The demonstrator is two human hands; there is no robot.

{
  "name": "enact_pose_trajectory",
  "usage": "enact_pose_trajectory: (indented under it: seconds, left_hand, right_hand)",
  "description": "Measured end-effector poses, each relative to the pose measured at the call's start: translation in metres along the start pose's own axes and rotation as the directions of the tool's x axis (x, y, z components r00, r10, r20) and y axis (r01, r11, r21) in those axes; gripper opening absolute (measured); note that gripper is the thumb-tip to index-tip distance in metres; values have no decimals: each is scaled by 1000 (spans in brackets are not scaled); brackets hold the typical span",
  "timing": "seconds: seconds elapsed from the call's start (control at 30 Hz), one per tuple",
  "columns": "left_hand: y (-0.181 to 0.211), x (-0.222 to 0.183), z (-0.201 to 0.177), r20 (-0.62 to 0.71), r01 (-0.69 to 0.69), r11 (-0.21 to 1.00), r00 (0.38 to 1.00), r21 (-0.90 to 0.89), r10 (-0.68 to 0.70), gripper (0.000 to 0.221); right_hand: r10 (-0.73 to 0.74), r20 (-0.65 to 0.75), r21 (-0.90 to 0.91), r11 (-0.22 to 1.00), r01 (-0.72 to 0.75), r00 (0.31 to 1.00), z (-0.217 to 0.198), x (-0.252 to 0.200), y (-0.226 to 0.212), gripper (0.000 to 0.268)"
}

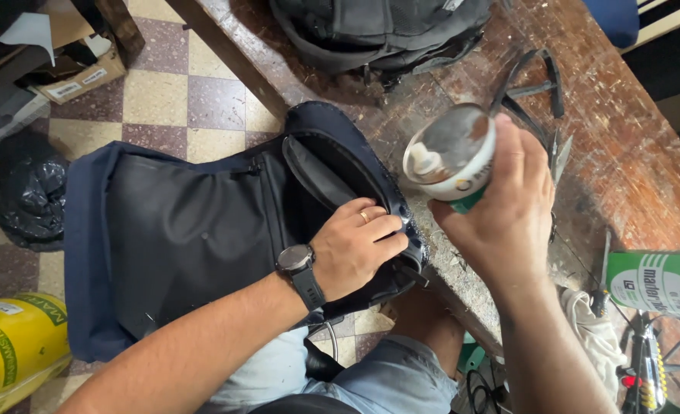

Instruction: The person applies a liquid from a container to the seams of a backpack using a small applicator and then wipes the edges with a cloth.

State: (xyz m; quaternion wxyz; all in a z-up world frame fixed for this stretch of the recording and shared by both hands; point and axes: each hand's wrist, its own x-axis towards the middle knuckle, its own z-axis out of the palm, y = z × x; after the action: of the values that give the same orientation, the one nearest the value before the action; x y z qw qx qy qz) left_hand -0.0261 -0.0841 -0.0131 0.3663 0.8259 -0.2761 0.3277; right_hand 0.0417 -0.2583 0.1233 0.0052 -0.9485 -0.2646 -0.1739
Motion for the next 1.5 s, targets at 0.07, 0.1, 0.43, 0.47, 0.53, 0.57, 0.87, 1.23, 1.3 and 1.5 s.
enact_pose_trajectory:
  seconds: [0.07, 0.1, 0.43, 0.47, 0.53, 0.57, 0.87, 1.23, 1.3, 1.5]
  left_hand:
    - [1, 2, -2, 19, 2, 1000, 1000, 13, -3, 17]
    - [1, 4, -4, 20, -5, 1000, 1000, 6, 5, 17]
    - [-7, -9, 17, 19, -38, 995, 999, 90, 37, 11]
    - [-15, -18, 24, -12, -39, 985, 999, 167, 42, 22]
    - [-19, -18, 28, -16, -64, 985, 998, 163, 68, 19]
    - [-21, -20, 26, -24, -73, 983, 997, 169, 78, 15]
    - [5, 12, -8, 43, -66, 997, 997, 42, 64, 14]
    - [2, 0, -2, 101, -8, 998, 995, 57, 2, 30]
    - [6, 0, 1, 47, -18, 998, 999, 63, 15, 29]
    - [19, 8, -4, -3, -42, 969, 999, 242, 44, 21]
  right_hand:
    - [204, 39, 204, 957, -207, 978, -10, -5, 1, 113]
    - [212, 36, 200, 956, -215, 977, -12, -11, 9, 113]
    - [634, -304, 460, 751, -473, 711, 9, -98, 161, 110]
    - [672, -334, 567, 703, -429, 661, 24, -110, 184, 114]
    - [718, -373, 607, 668, -430, 588, 53, -128, 230, 116]
    - [753, -398, 648, 635, -420, 524, 72, -137, 250, 118]
    - [822, -276, 465, 567, -680, 497, 81, -127, 270, 115]
    - [640, 86, -243, 757, -607, 764, 23, -266, 179, 55]
    - [485, -99, -233, 838, -494, 869, 41, -296, 197, 36]
    - [365, -300, -242, 865, -440, 881, 37, -288, 190, 9]
